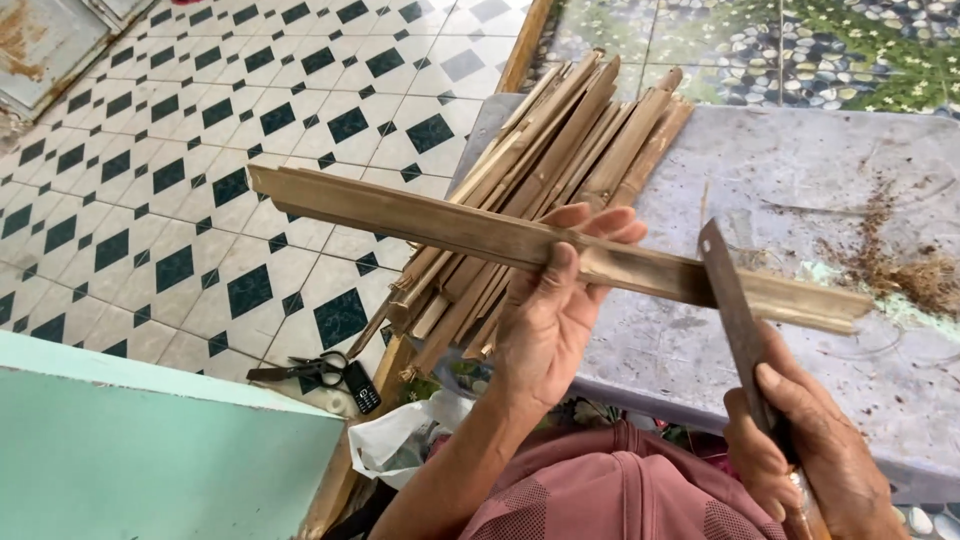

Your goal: The person sits on a stool and uses a large knife to shave and smooth the surface of a bamboo stick. They hold the stick with the left hand and repeatedly scrape the knife along its length, removing thin shavings. The person rotates the stick to work on different sides and continues the process for the duration of the clip.

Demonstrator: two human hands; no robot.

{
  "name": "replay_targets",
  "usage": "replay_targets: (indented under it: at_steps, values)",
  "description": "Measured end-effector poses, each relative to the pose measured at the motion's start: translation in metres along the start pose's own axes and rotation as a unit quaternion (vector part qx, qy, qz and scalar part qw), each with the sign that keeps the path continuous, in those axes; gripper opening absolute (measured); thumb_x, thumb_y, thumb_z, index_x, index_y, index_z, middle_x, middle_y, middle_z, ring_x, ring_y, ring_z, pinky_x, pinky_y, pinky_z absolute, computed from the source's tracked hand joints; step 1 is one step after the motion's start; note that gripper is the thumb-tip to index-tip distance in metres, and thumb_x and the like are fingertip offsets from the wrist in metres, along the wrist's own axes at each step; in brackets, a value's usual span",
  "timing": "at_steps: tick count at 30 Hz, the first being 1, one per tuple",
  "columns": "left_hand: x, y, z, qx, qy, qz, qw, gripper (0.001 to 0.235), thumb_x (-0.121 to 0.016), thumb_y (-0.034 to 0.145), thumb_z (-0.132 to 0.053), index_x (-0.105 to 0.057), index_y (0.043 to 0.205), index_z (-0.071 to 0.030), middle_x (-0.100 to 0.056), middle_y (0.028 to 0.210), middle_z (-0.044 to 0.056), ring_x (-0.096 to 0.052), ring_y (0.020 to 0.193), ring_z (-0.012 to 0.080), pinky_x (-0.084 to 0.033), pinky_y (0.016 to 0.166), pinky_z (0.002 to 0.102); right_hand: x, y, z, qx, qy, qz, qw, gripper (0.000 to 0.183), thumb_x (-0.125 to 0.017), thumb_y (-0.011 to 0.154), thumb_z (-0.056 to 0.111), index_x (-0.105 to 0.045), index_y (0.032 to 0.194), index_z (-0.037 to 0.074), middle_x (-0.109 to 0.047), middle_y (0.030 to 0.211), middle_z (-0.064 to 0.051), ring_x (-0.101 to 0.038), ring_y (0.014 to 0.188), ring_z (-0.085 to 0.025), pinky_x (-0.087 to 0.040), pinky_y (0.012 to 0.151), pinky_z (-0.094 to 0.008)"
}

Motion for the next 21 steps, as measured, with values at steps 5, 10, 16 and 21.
replay_targets:
  at_steps: [5, 10, 16, 21]
  values:
    - [0.008, -0.011, 0.003, 0.050, 0.133, -0.006, 0.990, 0.028, -0.055, 0.114, -0.011, -0.060, 0.141, -0.010, -0.043, 0.162, 0.011, -0.047, 0.147, 0.0351, -0.056, 0.111, 0.054, 0.017, 0.002, 0.006, 0.033, 0.043, 0.010, 0.998, 0.035, -0.052, 0.102, 0.017, -0.056, 0.135, 0.029, -0.036, 0.049, -0.005, -0.029, 0.026, -0.010, -0.022, 0.015, -0.022]
    - [0.004, -0.020, 0.000, 0.142, 0.192, -0.054, 0.970, 0.052, -0.061, 0.107, -0.021, -0.050, 0.152, 0.003, -0.065, 0.088, 0.006, -0.071, 0.078, 0.0204, -0.064, 0.067, 0.031, 0.024, 0.001, 0.017, 0.072, 0.021, 0.033, 0.997, 0.035, -0.050, 0.104, 0.016, -0.058, 0.137, 0.027, -0.036, 0.052, -0.004, -0.031, 0.029, -0.010, -0.029, 0.017, -0.024]
    - [0.008, -0.024, -0.010, 0.137, 0.253, -0.056, 0.956, 0.060, -0.063, 0.104, -0.019, -0.043, 0.157, 0.002, -0.071, 0.083, 0.016, -0.072, 0.076, 0.0230, -0.065, 0.073, 0.032, 0.029, 0.007, 0.014, 0.065, 0.042, 0.024, 0.997, 0.032, -0.049, 0.106, 0.015, -0.055, 0.137, 0.021, -0.036, 0.056, 0.002, -0.027, 0.031, -0.006, -0.028, 0.020, -0.021]
    - [0.009, -0.023, -0.012, 0.111, 0.293, -0.040, 0.949, 0.053, -0.059, 0.105, -0.015, -0.045, 0.153, 0.004, -0.068, 0.090, 0.012, -0.073, 0.080, 0.0228, -0.067, 0.073, 0.035, 0.038, 0.015, 0.008, 0.048, 0.040, 0.053, 0.997, 0.052, -0.053, 0.103, 0.017, -0.044, 0.154, 0.023, -0.037, 0.054, 0.002, -0.029, 0.030, -0.005, -0.035, 0.018, -0.020]
Point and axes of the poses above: each hand's wrist, its own y-axis towards the middle knuckle, its own x-axis out of the back of the hand, z = x × y, the point moved 5 cm from there along y, towards the middle knuckle
